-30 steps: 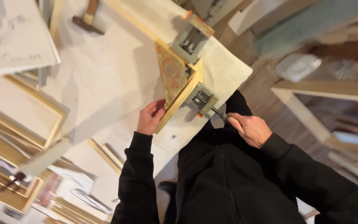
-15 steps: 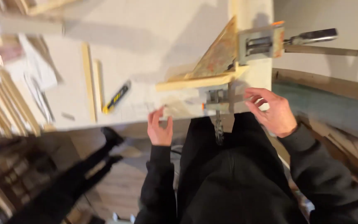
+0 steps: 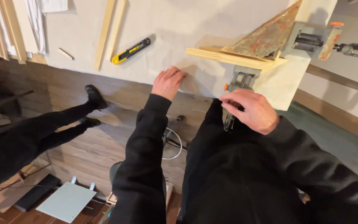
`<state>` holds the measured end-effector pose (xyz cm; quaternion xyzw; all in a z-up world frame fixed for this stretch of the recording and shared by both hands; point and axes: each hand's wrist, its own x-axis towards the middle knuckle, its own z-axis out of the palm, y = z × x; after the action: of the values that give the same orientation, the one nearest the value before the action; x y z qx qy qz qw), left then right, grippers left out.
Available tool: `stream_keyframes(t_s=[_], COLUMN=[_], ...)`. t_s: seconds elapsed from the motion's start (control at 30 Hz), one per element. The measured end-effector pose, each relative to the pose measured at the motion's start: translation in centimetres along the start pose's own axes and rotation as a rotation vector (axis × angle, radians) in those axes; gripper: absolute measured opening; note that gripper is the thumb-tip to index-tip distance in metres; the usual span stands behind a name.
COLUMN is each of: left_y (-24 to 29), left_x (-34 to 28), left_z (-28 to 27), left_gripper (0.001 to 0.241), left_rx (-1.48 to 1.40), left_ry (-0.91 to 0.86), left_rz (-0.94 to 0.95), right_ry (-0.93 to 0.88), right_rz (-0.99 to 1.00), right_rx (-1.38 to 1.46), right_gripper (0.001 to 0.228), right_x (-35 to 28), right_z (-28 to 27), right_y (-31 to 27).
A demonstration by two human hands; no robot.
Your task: Assembling wooden frame corners using a hammer, corner clamp, and wood glue.
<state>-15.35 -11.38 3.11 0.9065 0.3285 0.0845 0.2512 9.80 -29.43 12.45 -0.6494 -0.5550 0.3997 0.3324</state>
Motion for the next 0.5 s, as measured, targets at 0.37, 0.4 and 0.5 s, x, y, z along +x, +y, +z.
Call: stream_keyframes(t_s=[0.37, 0.4, 0.5], left_y=[6.3, 6.7, 7.0], left_x=[-1.6, -1.4, -1.2], left_z=[-3.5, -4.4, -6.0], left_gripper=[0.024, 0.030, 0.040], left_rx=[-1.261, -1.247, -1.218], left_ry=[-0.220, -0.263, -0.338], left_rz=[-0.452, -0.427, -0.381], right_ry=[0.116, 0.099, 0.071], right_rz=[-0.219, -0.220, -0.196], right_rx=[-0.097, -0.085, -0.065], right_gripper=[0.029, 0.026, 0.023], right_x=[2.9, 2.8, 2.5], right_z=[1.7, 1.7, 1.6], right_y=[-4.9, -5.0, -5.3])
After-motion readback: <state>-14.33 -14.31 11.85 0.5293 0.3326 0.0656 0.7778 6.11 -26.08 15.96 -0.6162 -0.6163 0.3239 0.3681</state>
